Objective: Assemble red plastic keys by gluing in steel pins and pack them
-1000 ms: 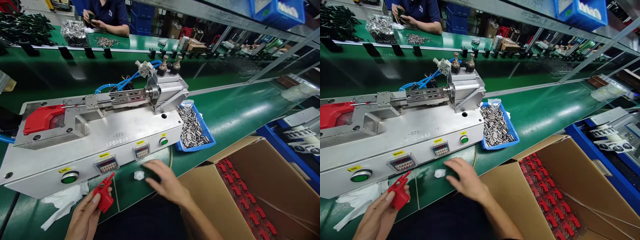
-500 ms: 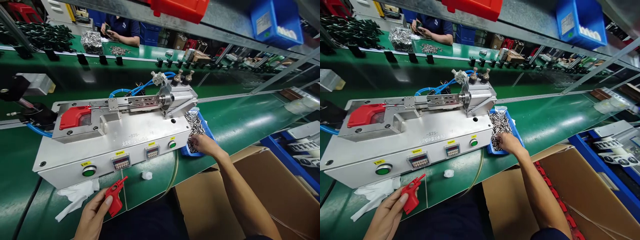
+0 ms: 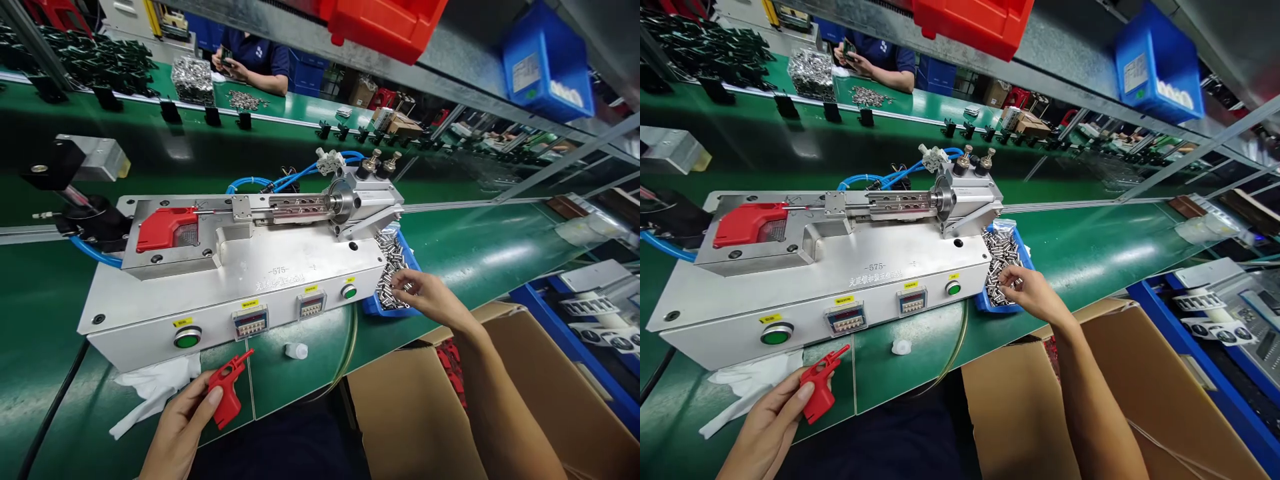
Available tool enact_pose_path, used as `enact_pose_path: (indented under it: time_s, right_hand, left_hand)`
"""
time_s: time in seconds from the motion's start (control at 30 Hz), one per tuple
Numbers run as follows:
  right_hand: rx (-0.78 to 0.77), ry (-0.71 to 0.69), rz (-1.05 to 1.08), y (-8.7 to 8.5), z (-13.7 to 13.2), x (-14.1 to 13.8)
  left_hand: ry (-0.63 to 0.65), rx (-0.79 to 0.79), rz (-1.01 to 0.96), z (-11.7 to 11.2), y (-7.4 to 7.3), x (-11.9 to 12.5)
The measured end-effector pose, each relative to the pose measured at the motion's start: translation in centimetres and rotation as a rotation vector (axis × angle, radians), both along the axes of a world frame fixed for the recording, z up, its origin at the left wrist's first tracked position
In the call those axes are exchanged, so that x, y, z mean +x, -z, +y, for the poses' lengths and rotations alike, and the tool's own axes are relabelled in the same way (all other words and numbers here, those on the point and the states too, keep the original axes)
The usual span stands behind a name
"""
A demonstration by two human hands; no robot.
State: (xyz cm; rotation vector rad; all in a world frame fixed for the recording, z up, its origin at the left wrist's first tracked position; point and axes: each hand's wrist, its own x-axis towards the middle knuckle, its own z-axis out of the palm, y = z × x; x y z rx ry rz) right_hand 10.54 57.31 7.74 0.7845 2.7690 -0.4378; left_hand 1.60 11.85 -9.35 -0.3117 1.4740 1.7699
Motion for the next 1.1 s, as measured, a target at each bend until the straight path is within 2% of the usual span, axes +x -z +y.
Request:
enact_pose_path:
  time_s: [0.13,0.2,0.3,0.37,0.5,0.6,0.7,0.8,0.87,0.97,1.1]
  right_hand:
    - [-0.298,0.005,0.275,-2.4,-1.7,0.2]
    - [-0.389,0.002,0.341,-3.1,-2.9,-0.1]
    - [-0.417,-0.042,0.410,-4.1,-4.7,-1.5]
    - [-0.406,-0.125,0.479,-4.7,-5.6,-3.0]
    - [-0.398,-0.350,0.637,-5.8,-7.6,-8.7]
    - [-0.324,-0.492,0.703,-6.6,-10.2,-14.4]
    - [-0.200,-0.600,0.686,-7.2,-13.5,-20.1]
    - [-0.019,-0.686,0.562,-7.0,-16.3,-24.3]
    - [0.069,-0.730,0.497,-6.4,-17.4,-25.9]
    - [0.069,-0.749,0.559,-4.9,-17.7,-26.7]
    - [0.013,-0.821,0.727,-3.0,-16.6,-25.8]
  left_hand:
    - [0.027,0.002,0.017,0.1,0.3,0.2]
    - [0.044,0.006,0.046,0.4,0.1,0.2]
    - [0.075,0.036,0.139,1.4,-0.9,0.5]
    - [0.068,0.046,0.210,2.2,-2.0,0.5]
    - [0.026,0.056,0.328,3.1,-3.4,0.1]
    - [0.021,0.059,0.350,2.6,-3.6,0.1]
    - [-0.070,0.050,0.355,1.9,-3.4,0.4]
    - [-0.134,0.041,0.372,1.3,-2.9,0.9]
    - [-0.161,0.022,0.384,0.9,-2.6,1.0]
    - [-0.196,-0.007,0.392,0.4,-2.2,0.8]
    - [-0.196,-0.003,0.394,0.5,-2.6,0.3]
